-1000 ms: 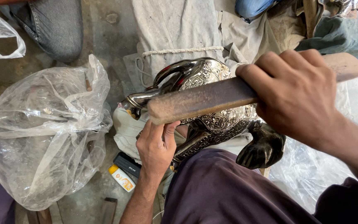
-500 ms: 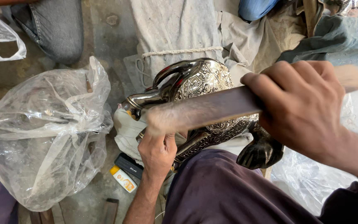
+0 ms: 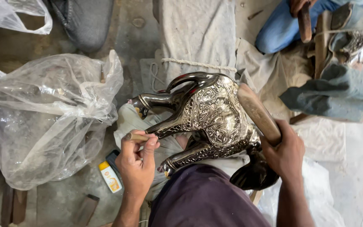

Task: The person uses a wooden mallet and a small metal chisel to engrave intricate patterns onto a silver-colored metal elephant statue. The statue is held on the person's lap as they repeatedly strike the chisel to create detailed designs on the surface.

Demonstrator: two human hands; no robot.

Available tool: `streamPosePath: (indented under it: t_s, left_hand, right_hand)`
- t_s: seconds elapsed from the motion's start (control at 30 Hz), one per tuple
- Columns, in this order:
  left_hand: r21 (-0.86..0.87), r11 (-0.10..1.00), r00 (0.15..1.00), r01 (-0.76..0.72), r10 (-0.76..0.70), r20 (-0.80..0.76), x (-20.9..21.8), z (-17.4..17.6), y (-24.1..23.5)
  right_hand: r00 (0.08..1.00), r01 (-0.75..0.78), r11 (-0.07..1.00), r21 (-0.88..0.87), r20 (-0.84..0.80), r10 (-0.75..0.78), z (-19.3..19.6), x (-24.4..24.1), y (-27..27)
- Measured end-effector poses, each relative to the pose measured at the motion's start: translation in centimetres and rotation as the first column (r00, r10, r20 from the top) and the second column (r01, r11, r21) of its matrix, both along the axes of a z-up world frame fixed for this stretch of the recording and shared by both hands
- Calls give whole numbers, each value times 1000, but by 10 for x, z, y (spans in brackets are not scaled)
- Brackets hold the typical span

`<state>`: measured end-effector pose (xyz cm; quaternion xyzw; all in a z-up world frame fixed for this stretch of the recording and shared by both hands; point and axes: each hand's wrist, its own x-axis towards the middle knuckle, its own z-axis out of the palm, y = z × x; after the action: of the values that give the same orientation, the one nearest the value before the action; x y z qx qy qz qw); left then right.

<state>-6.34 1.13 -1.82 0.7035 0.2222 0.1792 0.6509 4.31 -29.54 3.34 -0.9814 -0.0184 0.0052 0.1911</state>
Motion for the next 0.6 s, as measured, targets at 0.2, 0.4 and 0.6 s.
streamPosePath:
  t_s: [0.2,0.4,0.6]
  left_hand:
    - [-77,996,999,36,-36,5,-3,2,-11]
    - [-95,988,987,124,-114,113,44,9,-13]
    - [-262,946,978,193,-161,136,109,10,-3]
  right_hand:
    - [988,152,985,82,-45,-149,-29,1,-28]
    - [988,102,983,153,-128,-83,-26,4,-23]
    - [977,153,976,157,-172,-126,-26,7,-21]
